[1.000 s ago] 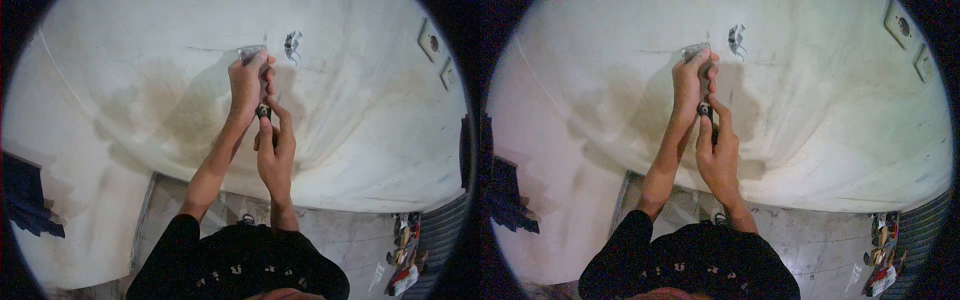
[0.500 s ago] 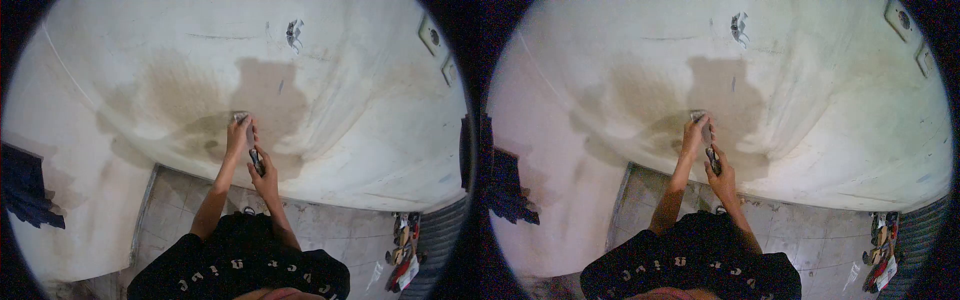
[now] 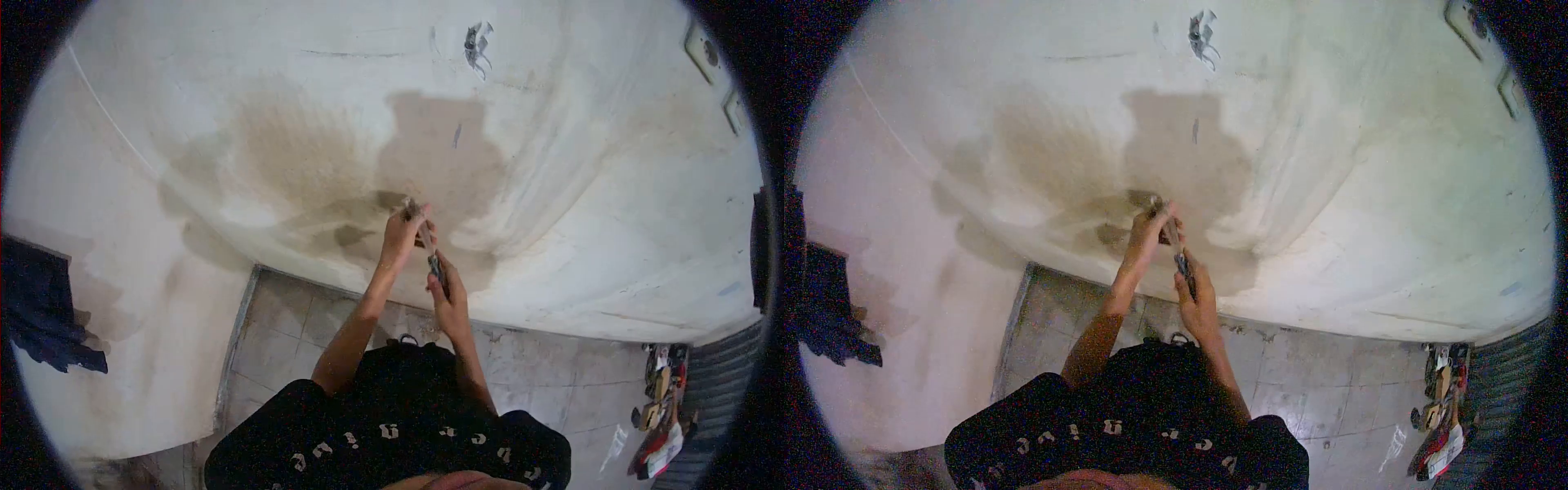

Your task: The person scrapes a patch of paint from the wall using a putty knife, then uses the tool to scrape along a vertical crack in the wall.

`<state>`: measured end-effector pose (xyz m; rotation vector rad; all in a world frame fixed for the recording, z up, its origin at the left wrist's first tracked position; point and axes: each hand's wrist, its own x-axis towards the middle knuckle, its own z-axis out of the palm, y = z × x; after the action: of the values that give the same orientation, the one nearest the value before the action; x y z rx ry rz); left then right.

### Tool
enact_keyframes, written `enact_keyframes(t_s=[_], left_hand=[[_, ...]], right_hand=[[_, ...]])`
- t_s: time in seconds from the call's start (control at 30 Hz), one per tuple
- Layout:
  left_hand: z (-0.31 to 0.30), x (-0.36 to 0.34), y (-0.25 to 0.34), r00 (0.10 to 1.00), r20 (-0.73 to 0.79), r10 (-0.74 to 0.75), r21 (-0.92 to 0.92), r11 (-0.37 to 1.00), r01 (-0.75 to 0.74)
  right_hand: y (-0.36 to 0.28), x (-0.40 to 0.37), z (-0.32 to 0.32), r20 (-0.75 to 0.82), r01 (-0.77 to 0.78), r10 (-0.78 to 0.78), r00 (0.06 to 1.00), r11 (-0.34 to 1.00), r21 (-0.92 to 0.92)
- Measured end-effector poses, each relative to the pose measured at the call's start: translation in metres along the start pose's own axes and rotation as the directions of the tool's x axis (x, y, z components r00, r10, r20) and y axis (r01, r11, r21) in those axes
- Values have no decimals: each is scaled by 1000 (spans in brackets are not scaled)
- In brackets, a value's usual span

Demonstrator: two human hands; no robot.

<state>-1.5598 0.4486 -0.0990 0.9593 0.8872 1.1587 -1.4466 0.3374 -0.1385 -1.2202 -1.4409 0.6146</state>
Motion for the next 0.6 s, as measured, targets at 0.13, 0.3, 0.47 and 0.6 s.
enact_keyframes(t_s=[0.13, 0.3, 0.47, 0.6], left_hand=[[10, 8, 16, 996, -65, 56, -77, 995, -61], [35, 14, 50, 988, 83, 132, -141, 983, -120], [57, 24, 60, 982, 148, 116, -271, 960, -73], [59, 22, 67, 978, 190, 90, -291, 956, -32]], right_hand=[[-35, 14, -24, 89, -212, 194, 977, 932, 295], [-48, 33, -23, 67, -214, 208, 976, 844, 493], [-61, 40, -13, 3, -126, 147, 989, 840, 528], [-57, 41, -4, -38, -99, 138, 990, 851, 516]])
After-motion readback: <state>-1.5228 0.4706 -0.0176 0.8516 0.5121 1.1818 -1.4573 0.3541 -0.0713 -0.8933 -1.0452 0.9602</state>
